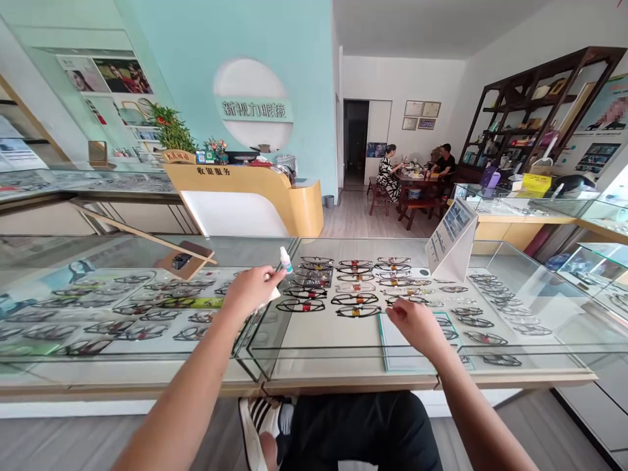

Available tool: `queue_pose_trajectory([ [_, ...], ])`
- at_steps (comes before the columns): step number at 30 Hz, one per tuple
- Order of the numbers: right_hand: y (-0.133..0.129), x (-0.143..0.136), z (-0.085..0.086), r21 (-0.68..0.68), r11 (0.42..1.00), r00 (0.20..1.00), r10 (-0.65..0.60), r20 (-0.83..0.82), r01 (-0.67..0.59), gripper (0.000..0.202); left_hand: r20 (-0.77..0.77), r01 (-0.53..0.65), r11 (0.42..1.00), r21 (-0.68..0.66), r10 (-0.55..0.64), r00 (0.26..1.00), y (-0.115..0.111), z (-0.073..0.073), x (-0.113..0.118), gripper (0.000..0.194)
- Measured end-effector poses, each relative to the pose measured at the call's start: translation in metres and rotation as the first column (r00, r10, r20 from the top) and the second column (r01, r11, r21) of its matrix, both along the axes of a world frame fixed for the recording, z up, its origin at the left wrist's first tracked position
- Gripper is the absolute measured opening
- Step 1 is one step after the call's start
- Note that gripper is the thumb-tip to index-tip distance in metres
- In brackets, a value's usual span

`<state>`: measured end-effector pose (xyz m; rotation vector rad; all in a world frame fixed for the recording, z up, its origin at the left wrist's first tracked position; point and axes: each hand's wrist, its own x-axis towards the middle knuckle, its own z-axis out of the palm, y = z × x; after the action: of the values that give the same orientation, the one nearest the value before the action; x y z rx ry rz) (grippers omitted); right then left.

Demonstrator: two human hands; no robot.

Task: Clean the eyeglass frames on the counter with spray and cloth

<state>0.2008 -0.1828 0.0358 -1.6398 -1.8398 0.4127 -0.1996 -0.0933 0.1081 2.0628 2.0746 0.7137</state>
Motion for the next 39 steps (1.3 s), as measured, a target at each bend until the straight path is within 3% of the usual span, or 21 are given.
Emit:
queue_pose_trajectory([
  [2,-0.009,0.025,-0.033,0.015,0.999,0.999,-0.031,-0.043,0.031,0.025,-0.029,-0.043,0.999,0.018,0.043,0.999,0.003,-0.013,-0.009,0.061],
  [4,-0.017,0.041,-0.053,0.128,0.990,0.995,-0.057,-0.081,0.067,0.018,-0.025,-0.069,0.996,0.050,0.071,0.997,0.003,-0.027,-0.011,0.064],
  [9,-0.023,0.053,-0.071,0.276,0.948,0.987,-0.148,-0.058,0.158,0.017,-0.010,-0.125,0.975,0.186,0.129,0.992,-0.019,-0.058,0.001,0.061],
  [10,-0.021,0.053,-0.074,0.297,0.940,0.986,-0.162,-0.044,0.167,0.018,-0.008,-0.081,0.946,0.315,0.088,0.996,-0.028,-0.065,0.005,0.055],
  [12,-0.015,0.054,-0.081,0.324,0.926,0.981,-0.189,-0.050,0.195,0.020,-0.021,-0.024,0.924,0.381,0.035,0.999,-0.051,-0.085,0.016,0.044],
  [15,-0.004,0.056,-0.093,0.335,0.911,0.970,-0.225,-0.088,0.242,0.027,-0.013,0.043,0.907,0.419,-0.042,0.999,-0.095,-0.131,0.041,0.027],
  [17,0.002,0.058,-0.100,0.346,0.901,0.965,-0.239,-0.106,0.261,0.029,0.108,0.146,0.897,0.417,-0.208,0.972,-0.124,-0.175,0.063,0.020],
  [18,0.004,0.058,-0.103,0.354,0.896,0.963,-0.245,-0.112,0.269,0.031,0.213,0.161,0.919,0.361,-0.249,0.945,-0.137,-0.199,0.075,0.018],
  [19,0.006,0.059,-0.105,0.363,0.889,0.961,-0.252,-0.115,0.277,0.032,0.356,0.162,0.955,0.248,-0.245,0.902,-0.148,-0.223,0.087,0.017],
  [20,0.008,0.059,-0.106,0.372,0.884,0.959,-0.258,-0.117,0.283,0.032,0.539,0.148,0.986,0.074,-0.164,0.826,-0.157,-0.247,0.098,0.017],
  [21,0.009,0.059,-0.108,0.380,0.879,0.958,-0.263,-0.116,0.287,0.032,0.728,0.125,0.981,-0.145,0.020,0.685,-0.162,-0.269,0.109,0.018],
  [22,0.011,0.059,-0.109,0.388,0.875,0.957,-0.266,-0.114,0.289,0.032,0.831,0.087,0.925,-0.370,0.288,0.476,-0.165,-0.290,0.118,0.017],
  [23,0.013,0.058,-0.111,0.395,0.872,0.957,-0.267,-0.108,0.288,0.032,0.822,0.073,0.877,-0.475,0.413,0.392,-0.166,-0.307,0.125,0.018],
  [25,0.016,0.056,-0.113,0.406,0.869,0.959,-0.267,-0.094,0.282,0.032,0.788,0.062,0.808,-0.585,0.550,0.275,-0.161,-0.333,0.133,0.023],
  [29,0.019,0.049,-0.119,0.414,0.870,0.963,-0.263,-0.067,0.266,0.033,0.708,0.036,0.708,-0.706,0.706,0.013,-0.141,-0.359,0.128,0.036],
  [31,0.020,0.047,-0.121,0.414,0.873,0.964,-0.260,-0.054,0.258,0.033,0.688,0.021,0.691,-0.722,0.721,-0.080,-0.130,-0.366,0.122,0.041],
  [34,0.019,0.045,-0.123,0.407,0.878,0.966,-0.256,-0.043,0.251,0.035,0.690,0.003,0.699,-0.715,0.707,-0.157,-0.116,-0.378,0.117,0.039],
  [39,0.020,0.046,-0.121,0.367,0.894,0.965,-0.257,-0.054,0.259,0.036,0.714,-0.050,0.715,-0.697,0.687,-0.133,-0.102,-0.397,0.115,0.034],
])
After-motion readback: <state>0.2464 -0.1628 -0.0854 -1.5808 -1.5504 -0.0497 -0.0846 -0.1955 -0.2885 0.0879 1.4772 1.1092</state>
